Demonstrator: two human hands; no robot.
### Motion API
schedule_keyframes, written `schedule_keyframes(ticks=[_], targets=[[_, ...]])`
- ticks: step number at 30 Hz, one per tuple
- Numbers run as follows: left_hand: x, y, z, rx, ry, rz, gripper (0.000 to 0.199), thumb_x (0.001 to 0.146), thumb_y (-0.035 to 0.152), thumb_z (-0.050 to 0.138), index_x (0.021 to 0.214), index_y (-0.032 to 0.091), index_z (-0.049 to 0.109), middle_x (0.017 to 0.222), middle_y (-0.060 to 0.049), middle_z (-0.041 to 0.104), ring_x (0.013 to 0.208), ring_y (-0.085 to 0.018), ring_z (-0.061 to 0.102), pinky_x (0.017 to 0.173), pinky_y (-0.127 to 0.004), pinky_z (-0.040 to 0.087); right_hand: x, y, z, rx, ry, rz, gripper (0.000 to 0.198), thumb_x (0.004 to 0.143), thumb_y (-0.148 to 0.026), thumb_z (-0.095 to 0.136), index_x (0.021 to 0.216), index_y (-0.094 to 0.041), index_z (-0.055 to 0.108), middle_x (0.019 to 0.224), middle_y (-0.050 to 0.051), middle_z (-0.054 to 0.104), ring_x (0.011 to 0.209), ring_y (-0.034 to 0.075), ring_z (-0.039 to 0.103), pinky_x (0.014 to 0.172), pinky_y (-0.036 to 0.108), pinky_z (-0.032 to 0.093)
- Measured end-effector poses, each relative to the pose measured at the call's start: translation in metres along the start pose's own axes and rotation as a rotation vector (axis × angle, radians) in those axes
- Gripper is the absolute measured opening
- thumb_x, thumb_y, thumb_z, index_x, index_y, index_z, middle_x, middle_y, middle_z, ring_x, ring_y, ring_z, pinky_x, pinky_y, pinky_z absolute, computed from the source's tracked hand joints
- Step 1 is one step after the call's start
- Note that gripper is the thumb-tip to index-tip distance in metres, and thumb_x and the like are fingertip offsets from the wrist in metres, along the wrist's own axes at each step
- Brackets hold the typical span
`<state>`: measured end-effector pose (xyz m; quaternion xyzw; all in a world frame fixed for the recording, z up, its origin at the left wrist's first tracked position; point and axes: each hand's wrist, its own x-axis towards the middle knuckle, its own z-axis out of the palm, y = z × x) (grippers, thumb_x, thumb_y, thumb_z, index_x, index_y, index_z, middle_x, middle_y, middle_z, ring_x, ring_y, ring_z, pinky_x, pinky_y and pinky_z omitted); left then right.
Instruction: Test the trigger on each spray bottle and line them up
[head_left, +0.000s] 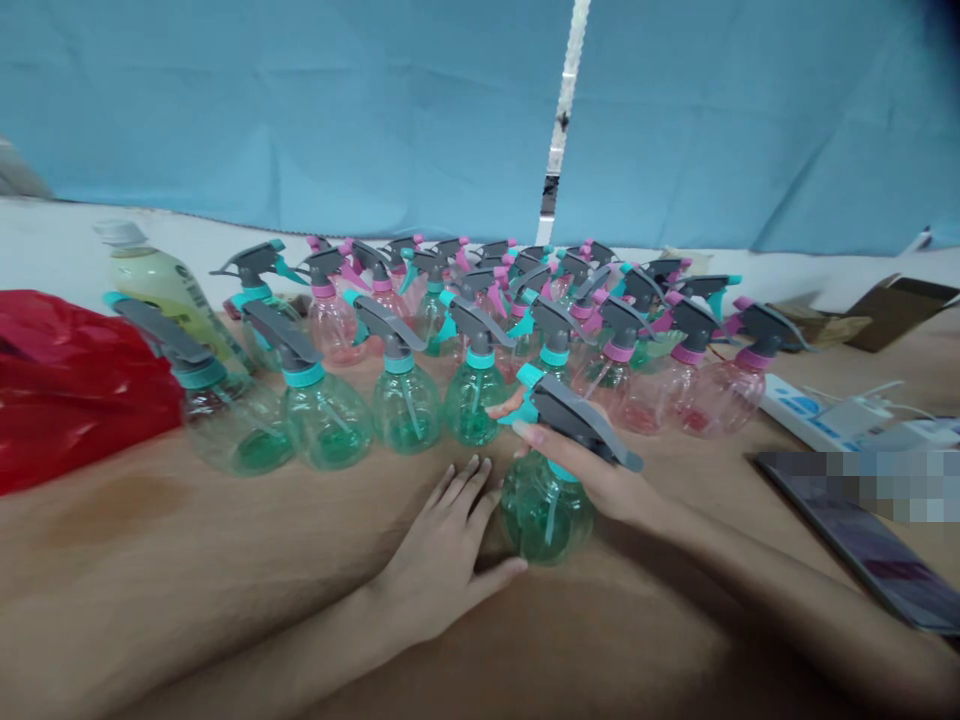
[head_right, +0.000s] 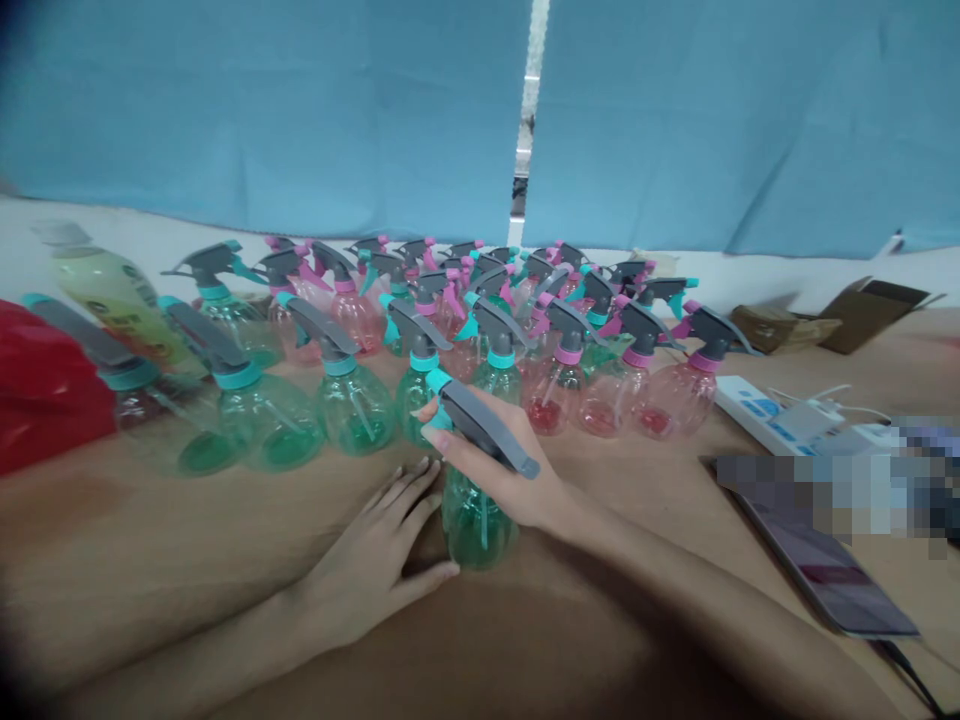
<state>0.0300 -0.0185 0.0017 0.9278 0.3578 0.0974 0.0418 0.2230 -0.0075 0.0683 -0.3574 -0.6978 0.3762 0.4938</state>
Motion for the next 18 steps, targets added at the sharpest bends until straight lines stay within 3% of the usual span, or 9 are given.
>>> schedule_keyframes(ticks=[18], targets=[[0.0006, -0.0022, 0.0028, -0.016, 0.030, 0.003, 0.070, 0.088, 0.063, 0.045, 0.134, 0.010, 0.044, 0.146, -0.017, 0.035, 0.135, -0.033, 0.030, 0.109, -0.051, 0.026, 0.0012, -0.0033, -0.0005, -0.053, 0.011, -0.005, 0.020, 0.087, -0.039, 0.055, 0.099, -0.024, 0.060, 0.092, 0.002, 0.063, 0.078, 0.016, 0.060, 0.076, 0.032, 0.048]])
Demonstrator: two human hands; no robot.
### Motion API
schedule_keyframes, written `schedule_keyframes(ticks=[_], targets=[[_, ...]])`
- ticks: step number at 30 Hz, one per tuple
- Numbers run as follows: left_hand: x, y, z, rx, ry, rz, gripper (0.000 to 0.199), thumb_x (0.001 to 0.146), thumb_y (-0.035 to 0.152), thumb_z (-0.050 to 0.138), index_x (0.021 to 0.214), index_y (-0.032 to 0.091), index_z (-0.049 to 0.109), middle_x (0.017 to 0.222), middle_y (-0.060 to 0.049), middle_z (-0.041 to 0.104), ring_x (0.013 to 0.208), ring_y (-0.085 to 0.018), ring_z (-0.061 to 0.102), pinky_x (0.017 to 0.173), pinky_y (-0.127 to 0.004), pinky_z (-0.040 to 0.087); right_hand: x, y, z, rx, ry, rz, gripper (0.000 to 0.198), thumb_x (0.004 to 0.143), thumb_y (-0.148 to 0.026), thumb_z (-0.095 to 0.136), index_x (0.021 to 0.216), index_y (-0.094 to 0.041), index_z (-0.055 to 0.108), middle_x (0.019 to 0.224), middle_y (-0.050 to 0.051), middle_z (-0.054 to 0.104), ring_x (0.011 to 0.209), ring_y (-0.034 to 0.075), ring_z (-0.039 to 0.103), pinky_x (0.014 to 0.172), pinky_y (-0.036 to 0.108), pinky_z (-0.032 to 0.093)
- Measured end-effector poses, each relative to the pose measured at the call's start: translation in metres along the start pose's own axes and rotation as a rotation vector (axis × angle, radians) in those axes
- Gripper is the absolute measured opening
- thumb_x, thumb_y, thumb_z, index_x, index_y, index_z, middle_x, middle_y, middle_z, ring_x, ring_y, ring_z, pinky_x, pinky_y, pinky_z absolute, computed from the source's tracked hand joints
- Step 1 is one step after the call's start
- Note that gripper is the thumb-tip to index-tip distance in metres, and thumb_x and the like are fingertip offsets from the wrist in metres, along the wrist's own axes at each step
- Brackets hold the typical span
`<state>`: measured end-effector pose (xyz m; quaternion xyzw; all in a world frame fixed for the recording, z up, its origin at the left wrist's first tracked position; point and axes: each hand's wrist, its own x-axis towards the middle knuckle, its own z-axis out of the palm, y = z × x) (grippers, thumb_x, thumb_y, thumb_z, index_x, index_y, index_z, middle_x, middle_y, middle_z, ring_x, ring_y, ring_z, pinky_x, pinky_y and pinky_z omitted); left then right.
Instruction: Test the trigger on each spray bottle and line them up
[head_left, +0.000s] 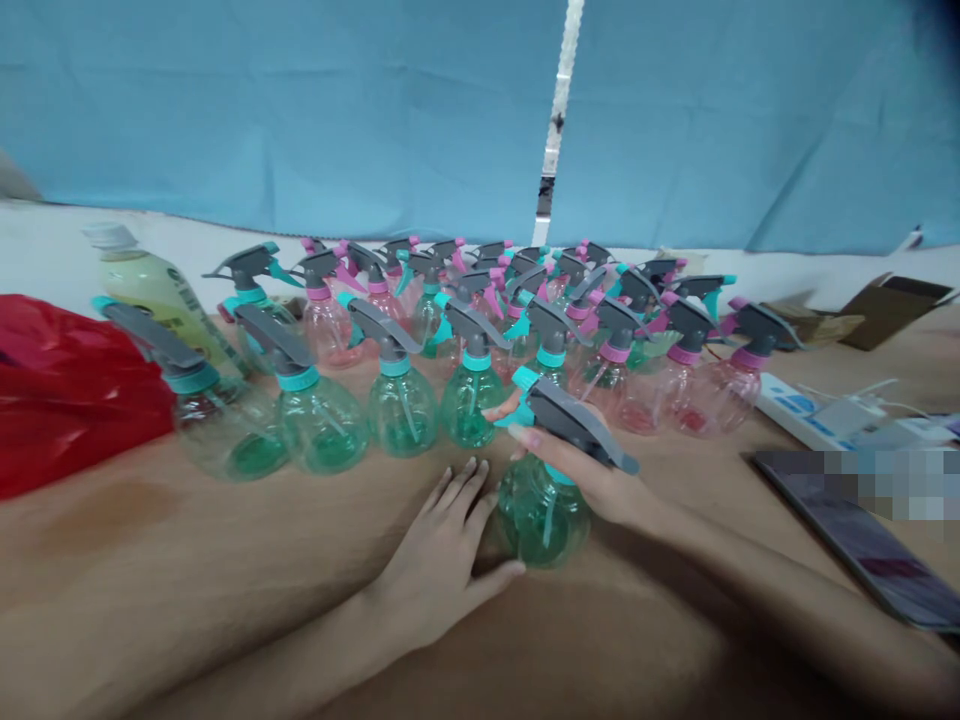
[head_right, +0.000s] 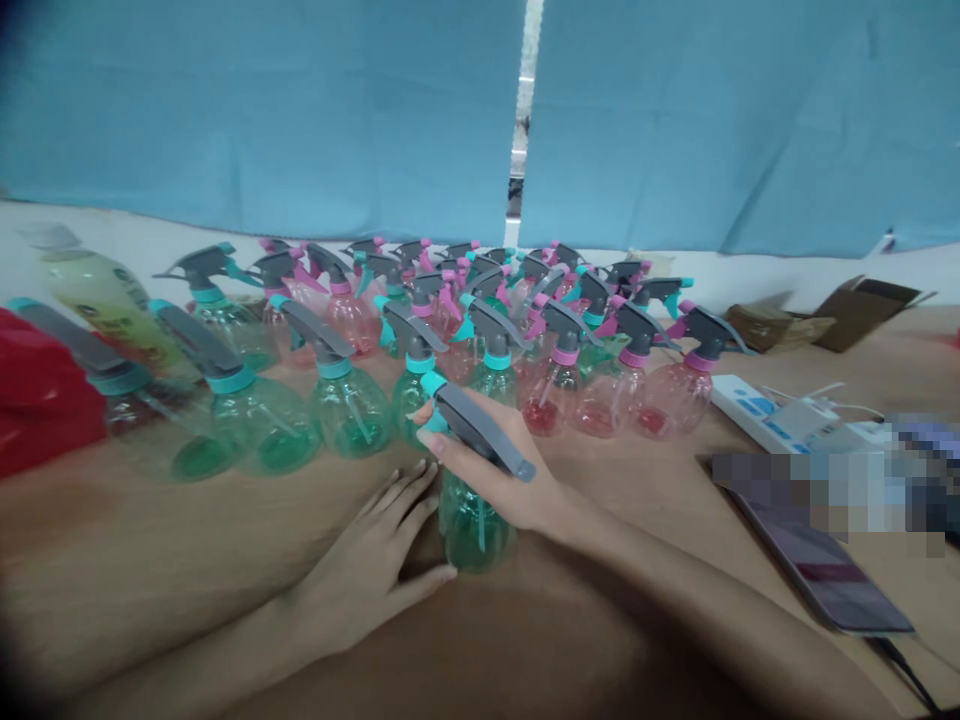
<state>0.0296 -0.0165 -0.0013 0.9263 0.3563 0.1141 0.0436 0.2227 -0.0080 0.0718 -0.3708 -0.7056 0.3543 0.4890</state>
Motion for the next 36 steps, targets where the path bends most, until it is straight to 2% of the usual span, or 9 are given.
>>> schedule_keyframes(ticks=[36], targets=[[0.0013, 0.0007, -0.0016, 0.020, -0.058, -0.017, 0.074, 0.089, 0.063, 0.043, 0.135, 0.006, 0.043, 0.148, -0.021, 0.031, 0.136, -0.034, 0.027, 0.109, -0.052, 0.025, 0.0006, 0.0011, 0.0002, 0.008, 0.002, -0.064, 0.014, 0.088, -0.033, 0.056, 0.098, -0.023, 0.060, 0.095, 0.001, 0.063, 0.078, 0.013, 0.059, 0.074, 0.028, 0.046]])
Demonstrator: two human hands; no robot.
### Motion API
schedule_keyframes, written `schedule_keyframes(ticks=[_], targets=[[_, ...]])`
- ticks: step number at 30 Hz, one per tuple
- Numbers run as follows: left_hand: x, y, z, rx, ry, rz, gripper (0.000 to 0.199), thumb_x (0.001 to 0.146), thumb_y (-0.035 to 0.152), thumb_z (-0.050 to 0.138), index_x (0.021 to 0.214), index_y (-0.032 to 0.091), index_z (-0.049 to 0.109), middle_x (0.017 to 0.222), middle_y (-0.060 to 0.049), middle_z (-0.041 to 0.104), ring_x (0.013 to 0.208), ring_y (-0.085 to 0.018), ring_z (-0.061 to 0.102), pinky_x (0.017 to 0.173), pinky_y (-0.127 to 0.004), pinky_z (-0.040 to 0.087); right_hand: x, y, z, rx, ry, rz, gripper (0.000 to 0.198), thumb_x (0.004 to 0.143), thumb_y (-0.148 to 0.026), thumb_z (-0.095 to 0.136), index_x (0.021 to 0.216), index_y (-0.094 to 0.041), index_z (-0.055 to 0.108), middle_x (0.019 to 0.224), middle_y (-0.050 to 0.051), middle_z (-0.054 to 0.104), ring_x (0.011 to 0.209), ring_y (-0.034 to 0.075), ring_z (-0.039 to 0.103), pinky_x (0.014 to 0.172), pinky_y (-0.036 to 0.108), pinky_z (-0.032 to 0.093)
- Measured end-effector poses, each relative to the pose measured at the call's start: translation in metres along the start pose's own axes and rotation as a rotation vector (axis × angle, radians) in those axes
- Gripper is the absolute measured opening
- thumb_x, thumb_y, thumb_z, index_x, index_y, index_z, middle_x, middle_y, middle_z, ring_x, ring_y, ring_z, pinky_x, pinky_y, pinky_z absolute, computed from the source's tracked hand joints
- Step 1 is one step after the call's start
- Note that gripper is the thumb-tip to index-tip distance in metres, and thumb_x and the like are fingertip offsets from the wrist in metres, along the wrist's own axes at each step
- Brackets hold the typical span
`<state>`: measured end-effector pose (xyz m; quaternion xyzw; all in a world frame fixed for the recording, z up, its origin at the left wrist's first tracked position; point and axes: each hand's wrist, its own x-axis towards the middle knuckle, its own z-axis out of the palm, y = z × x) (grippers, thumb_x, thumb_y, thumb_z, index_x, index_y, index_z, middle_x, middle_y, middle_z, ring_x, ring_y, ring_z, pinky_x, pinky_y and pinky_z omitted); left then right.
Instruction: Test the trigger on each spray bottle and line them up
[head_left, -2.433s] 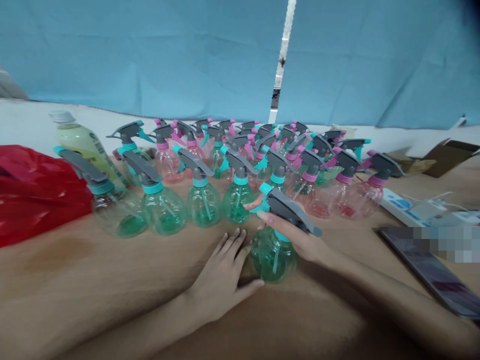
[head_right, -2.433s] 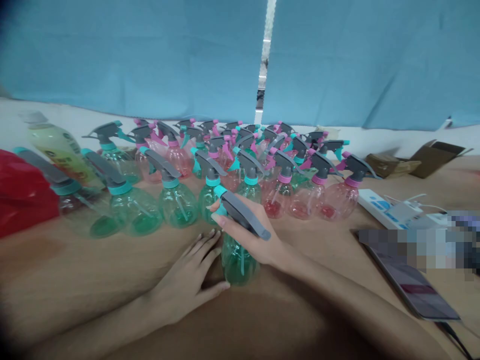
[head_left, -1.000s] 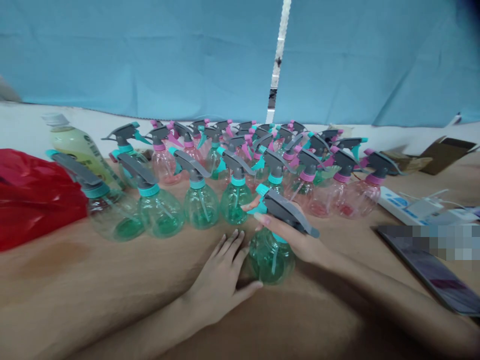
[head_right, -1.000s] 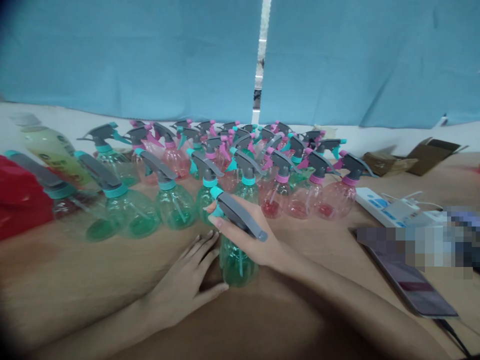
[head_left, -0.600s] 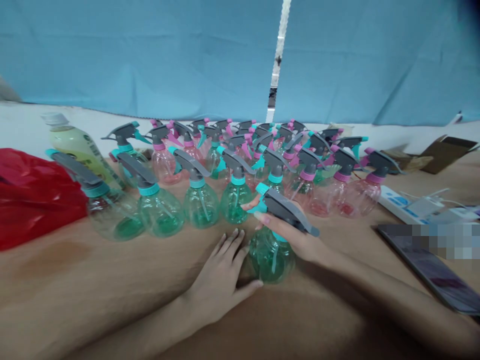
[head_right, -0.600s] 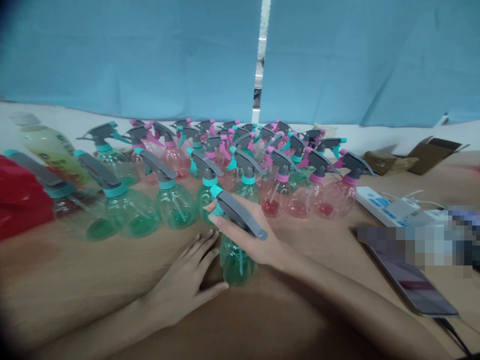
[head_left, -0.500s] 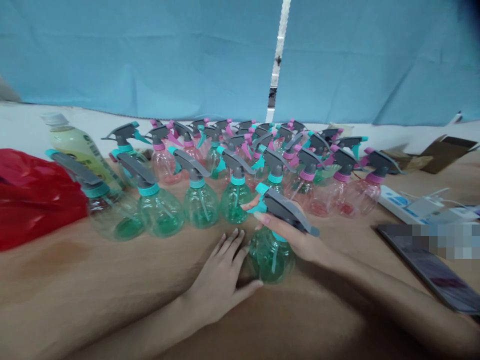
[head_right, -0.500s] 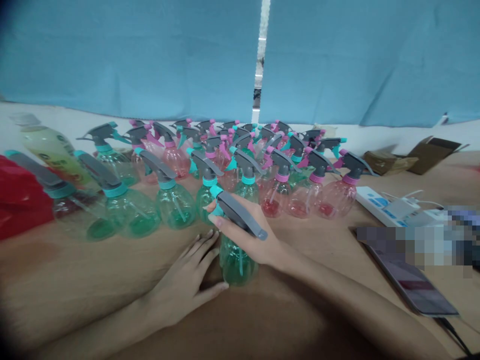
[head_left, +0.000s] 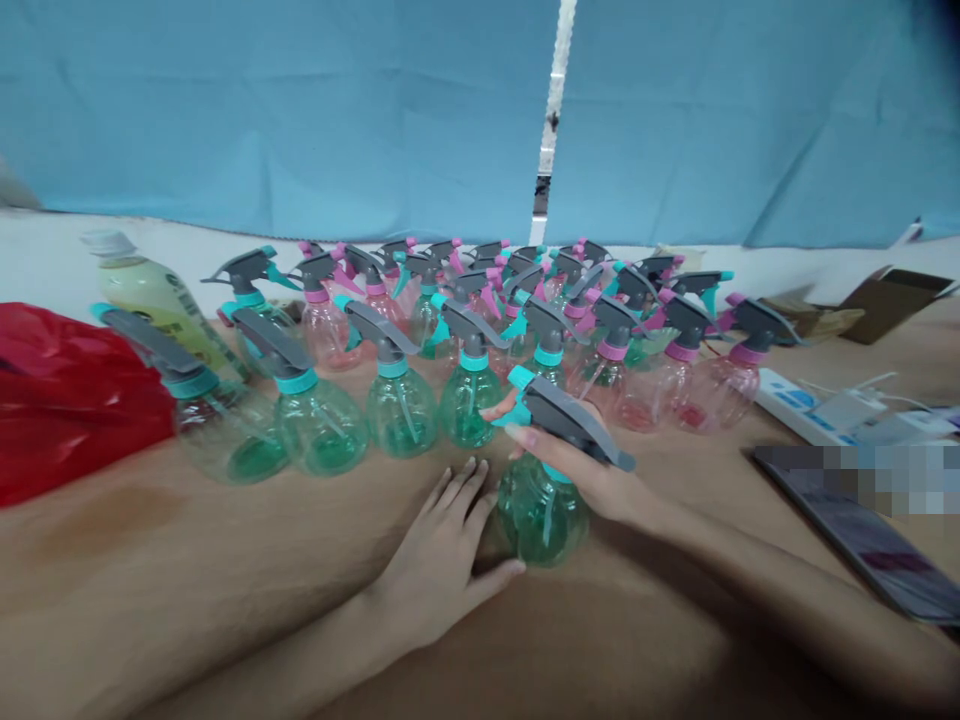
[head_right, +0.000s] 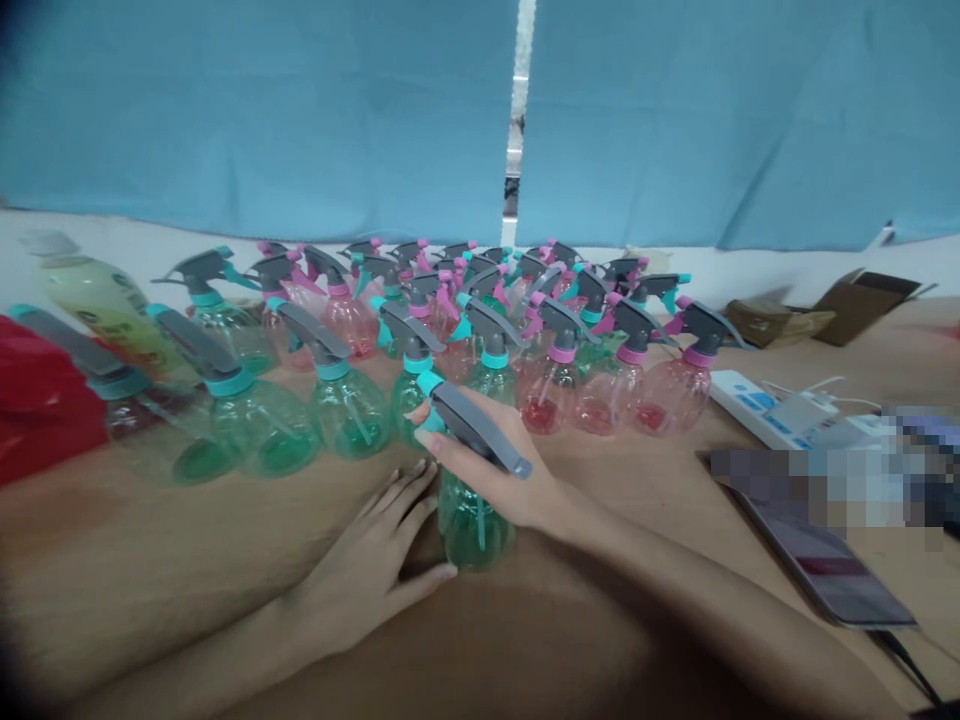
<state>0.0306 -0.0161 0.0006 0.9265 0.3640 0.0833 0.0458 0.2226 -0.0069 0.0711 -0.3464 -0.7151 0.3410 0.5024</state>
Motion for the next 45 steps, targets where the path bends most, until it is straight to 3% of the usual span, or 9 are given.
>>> schedule_keyframes(ticks=[6, 10, 15, 24, 45], targets=[[0.0009, 0.0001, 0.0006, 0.001, 0.012, 0.009, 0.073, 0.089, 0.062, 0.045, 0.135, 0.006, 0.043, 0.147, -0.020, 0.031, 0.136, -0.034, 0.028, 0.109, -0.052, 0.025, 0.0013, 0.0012, -0.0008, -0.032, -0.005, 0.003, 0.016, 0.089, -0.036, 0.053, 0.093, -0.022, 0.059, 0.088, 0.001, 0.061, 0.082, 0.016, 0.059, 0.074, 0.030, 0.046], [0.0000, 0.0005, -0.0001, -0.002, 0.017, 0.011, 0.071, 0.088, 0.061, 0.047, 0.133, 0.006, 0.046, 0.147, -0.021, 0.033, 0.136, -0.034, 0.028, 0.109, -0.053, 0.026, 0.0023, 0.0001, -0.0013, -0.090, 0.023, 0.010, 0.022, 0.089, -0.039, 0.052, 0.080, -0.020, 0.058, 0.075, 0.000, 0.059, 0.071, 0.014, 0.057, 0.065, 0.028, 0.044], [-0.0008, -0.0006, 0.0011, -0.006, 0.037, 0.015, 0.071, 0.088, 0.062, 0.048, 0.132, 0.007, 0.047, 0.145, -0.020, 0.035, 0.134, -0.034, 0.031, 0.108, -0.052, 0.027, 0.0025, -0.0004, -0.0016, -0.098, 0.027, 0.015, 0.023, 0.088, -0.041, 0.053, 0.078, -0.020, 0.057, 0.066, -0.002, 0.054, 0.061, 0.012, 0.052, 0.059, 0.027, 0.041], [0.0006, -0.0008, -0.0008, -0.010, 0.033, 0.022, 0.069, 0.089, 0.059, 0.048, 0.134, 0.007, 0.044, 0.146, -0.020, 0.036, 0.135, -0.033, 0.030, 0.108, -0.052, 0.028, 0.0009, 0.0030, -0.0004, 0.006, -0.025, 0.051, 0.020, 0.087, -0.041, 0.055, 0.097, -0.025, 0.060, 0.078, -0.001, 0.053, 0.072, 0.014, 0.054, 0.067, 0.028, 0.046], [-0.0004, -0.0005, -0.0008, -0.020, 0.034, 0.015, 0.069, 0.089, 0.061, 0.046, 0.134, 0.008, 0.044, 0.147, -0.020, 0.034, 0.135, -0.034, 0.030, 0.108, -0.053, 0.027, -0.0005, 0.0047, 0.0004, 0.045, -0.010, 0.069, 0.019, 0.086, -0.039, 0.057, 0.098, -0.025, 0.061, 0.081, 0.000, 0.055, 0.077, 0.016, 0.055, 0.074, 0.032, 0.049]])
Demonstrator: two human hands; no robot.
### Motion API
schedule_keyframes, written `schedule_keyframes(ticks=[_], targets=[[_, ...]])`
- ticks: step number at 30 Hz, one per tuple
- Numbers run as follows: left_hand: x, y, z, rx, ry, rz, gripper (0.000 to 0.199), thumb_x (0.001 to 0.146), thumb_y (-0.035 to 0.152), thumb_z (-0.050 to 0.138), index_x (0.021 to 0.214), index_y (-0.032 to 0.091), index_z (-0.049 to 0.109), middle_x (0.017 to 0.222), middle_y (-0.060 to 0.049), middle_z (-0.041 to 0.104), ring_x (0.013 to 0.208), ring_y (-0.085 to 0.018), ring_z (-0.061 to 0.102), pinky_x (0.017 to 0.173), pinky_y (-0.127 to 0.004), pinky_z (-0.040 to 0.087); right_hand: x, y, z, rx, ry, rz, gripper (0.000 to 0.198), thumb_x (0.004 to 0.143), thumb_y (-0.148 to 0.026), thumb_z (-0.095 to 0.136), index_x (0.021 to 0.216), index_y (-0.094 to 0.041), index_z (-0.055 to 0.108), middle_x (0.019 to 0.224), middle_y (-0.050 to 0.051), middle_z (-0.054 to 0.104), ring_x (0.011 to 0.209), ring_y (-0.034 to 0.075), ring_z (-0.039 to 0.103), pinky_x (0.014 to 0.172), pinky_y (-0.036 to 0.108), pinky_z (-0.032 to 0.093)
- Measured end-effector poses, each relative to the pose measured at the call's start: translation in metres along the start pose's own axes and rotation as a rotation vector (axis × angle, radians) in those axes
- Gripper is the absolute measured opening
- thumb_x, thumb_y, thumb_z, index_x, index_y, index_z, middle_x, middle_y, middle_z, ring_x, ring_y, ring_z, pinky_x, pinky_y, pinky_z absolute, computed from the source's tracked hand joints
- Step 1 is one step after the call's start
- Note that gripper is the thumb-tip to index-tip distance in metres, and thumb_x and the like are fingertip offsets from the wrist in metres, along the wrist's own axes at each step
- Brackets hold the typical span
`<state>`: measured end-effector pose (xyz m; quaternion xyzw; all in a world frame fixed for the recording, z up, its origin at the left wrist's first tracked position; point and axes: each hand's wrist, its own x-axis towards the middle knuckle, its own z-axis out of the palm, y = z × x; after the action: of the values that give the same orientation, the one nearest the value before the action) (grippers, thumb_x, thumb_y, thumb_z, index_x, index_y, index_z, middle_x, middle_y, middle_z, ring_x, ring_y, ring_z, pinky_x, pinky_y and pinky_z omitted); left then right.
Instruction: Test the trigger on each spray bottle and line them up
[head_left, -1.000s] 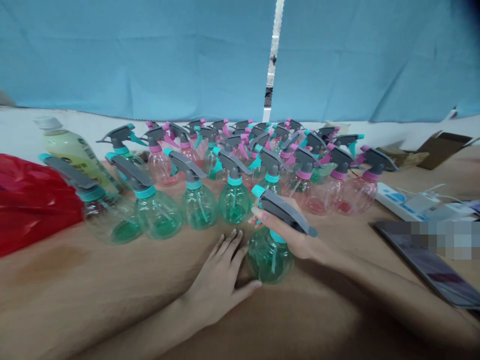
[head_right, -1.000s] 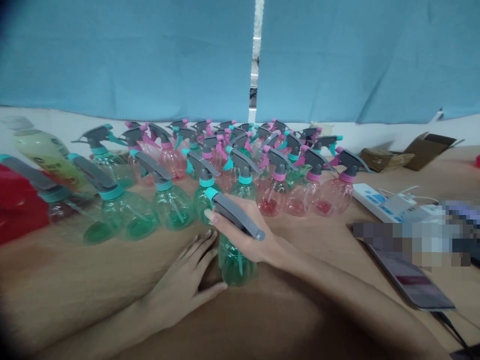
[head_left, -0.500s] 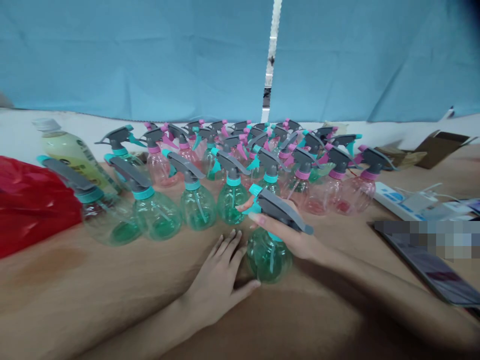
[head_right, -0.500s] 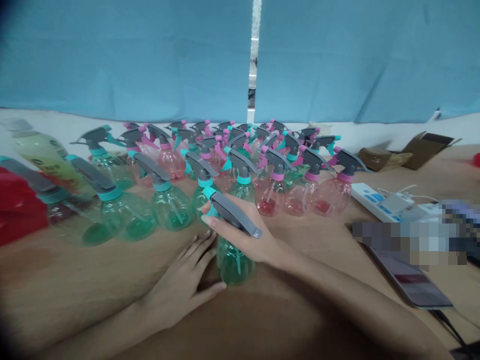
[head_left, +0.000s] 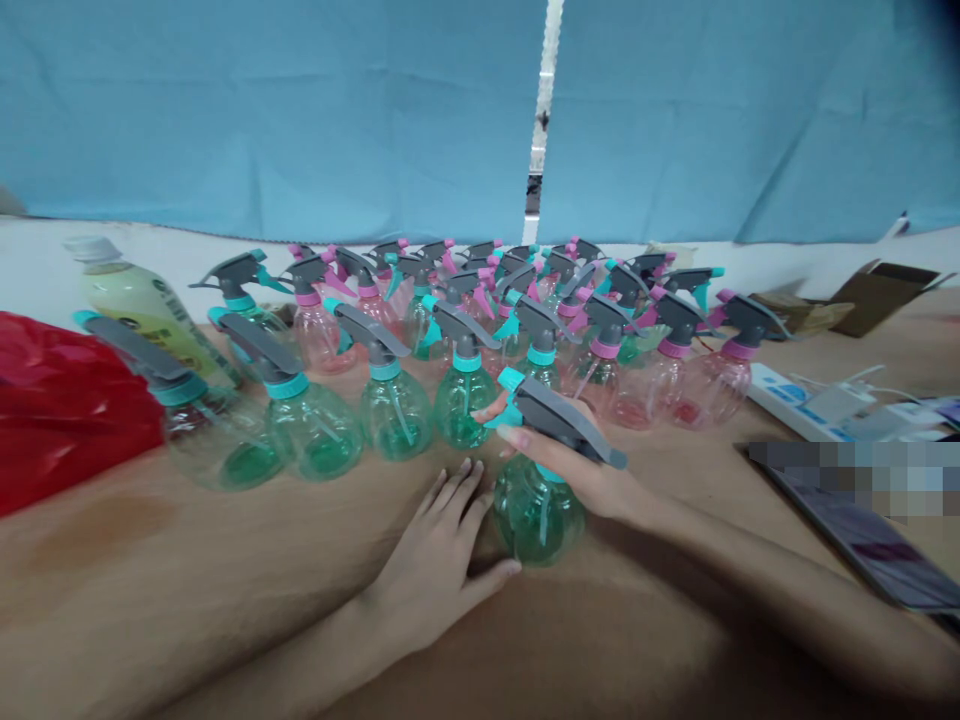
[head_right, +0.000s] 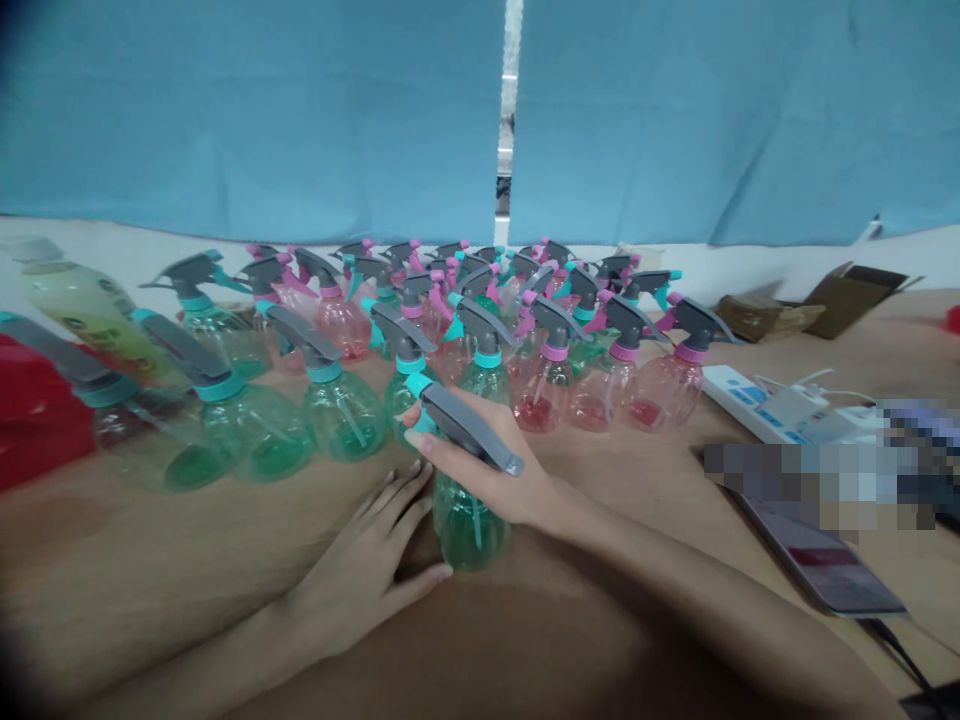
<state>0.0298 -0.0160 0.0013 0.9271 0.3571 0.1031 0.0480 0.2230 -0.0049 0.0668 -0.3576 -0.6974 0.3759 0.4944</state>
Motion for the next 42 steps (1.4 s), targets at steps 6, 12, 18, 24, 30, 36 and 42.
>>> schedule_keyframes(ticks=[6, 12, 18, 24, 30, 36, 42], targets=[[0.0006, 0.0012, -0.0016, -0.005, 0.005, -0.003, 0.067, 0.089, 0.059, 0.049, 0.134, 0.009, 0.044, 0.146, -0.019, 0.035, 0.135, -0.033, 0.031, 0.108, -0.053, 0.027, 0.0005, -0.0008, -0.0009, -0.003, -0.006, -0.008, 0.018, 0.086, -0.038, 0.057, 0.098, -0.025, 0.060, 0.080, 0.000, 0.054, 0.078, 0.016, 0.055, 0.074, 0.032, 0.049], [-0.0003, 0.0006, -0.0004, 0.020, -0.009, -0.001, 0.068, 0.089, 0.059, 0.047, 0.134, 0.008, 0.043, 0.146, -0.019, 0.034, 0.135, -0.033, 0.030, 0.108, -0.052, 0.027, -0.0011, -0.0013, -0.0010, -0.001, -0.009, -0.001, 0.018, 0.087, -0.038, 0.056, 0.098, -0.025, 0.060, 0.080, 0.000, 0.053, 0.080, 0.017, 0.056, 0.074, 0.032, 0.049], [-0.0004, 0.0008, 0.0003, 0.002, 0.013, 0.001, 0.068, 0.089, 0.059, 0.048, 0.134, 0.008, 0.044, 0.146, -0.020, 0.035, 0.134, -0.034, 0.032, 0.107, -0.053, 0.028, -0.0004, -0.0004, -0.0005, 0.015, -0.007, -0.003, 0.019, 0.086, -0.039, 0.057, 0.098, -0.024, 0.061, 0.082, 0.001, 0.056, 0.081, 0.017, 0.057, 0.073, 0.032, 0.049], [0.0000, 0.0005, -0.0001, -0.008, 0.018, 0.004, 0.066, 0.089, 0.058, 0.048, 0.133, 0.010, 0.045, 0.145, -0.019, 0.036, 0.134, -0.034, 0.032, 0.107, -0.053, 0.029, -0.0003, -0.0018, 0.0002, -0.009, 0.006, 0.002, 0.019, 0.087, -0.039, 0.056, 0.099, -0.025, 0.060, 0.081, 0.000, 0.056, 0.075, 0.015, 0.056, 0.071, 0.031, 0.048], [0.0008, 0.0010, -0.0007, 0.016, 0.007, 0.001, 0.068, 0.089, 0.060, 0.047, 0.132, 0.008, 0.046, 0.145, -0.020, 0.036, 0.135, -0.033, 0.031, 0.108, -0.052, 0.028, 0.0025, -0.0066, -0.0016, -0.144, 0.030, -0.059, 0.023, 0.089, -0.039, 0.052, 0.075, -0.021, 0.055, 0.071, -0.002, 0.051, 0.065, 0.012, 0.050, 0.063, 0.028, 0.042], [0.0007, 0.0005, -0.0013, 0.007, 0.000, 0.012, 0.068, 0.089, 0.060, 0.047, 0.132, 0.007, 0.045, 0.145, -0.021, 0.036, 0.135, -0.033, 0.030, 0.108, -0.052, 0.026, 0.0007, -0.0062, -0.0003, -0.118, 0.041, -0.028, 0.021, 0.088, -0.041, 0.054, 0.080, -0.021, 0.056, 0.072, -0.002, 0.053, 0.065, 0.012, 0.051, 0.064, 0.028, 0.042], [-0.0021, 0.0034, 0.0014, -0.086, 0.072, -0.028, 0.074, 0.082, 0.050, 0.057, 0.139, 0.010, 0.031, 0.141, -0.021, 0.042, 0.131, -0.035, 0.037, 0.106, -0.054, 0.029, -0.0003, -0.0060, 0.0062, -0.020, 0.027, -0.003, 0.020, 0.085, -0.041, 0.057, 0.096, -0.024, 0.060, 0.080, -0.001, 0.057, 0.073, 0.015, 0.055, 0.074, 0.031, 0.046]])
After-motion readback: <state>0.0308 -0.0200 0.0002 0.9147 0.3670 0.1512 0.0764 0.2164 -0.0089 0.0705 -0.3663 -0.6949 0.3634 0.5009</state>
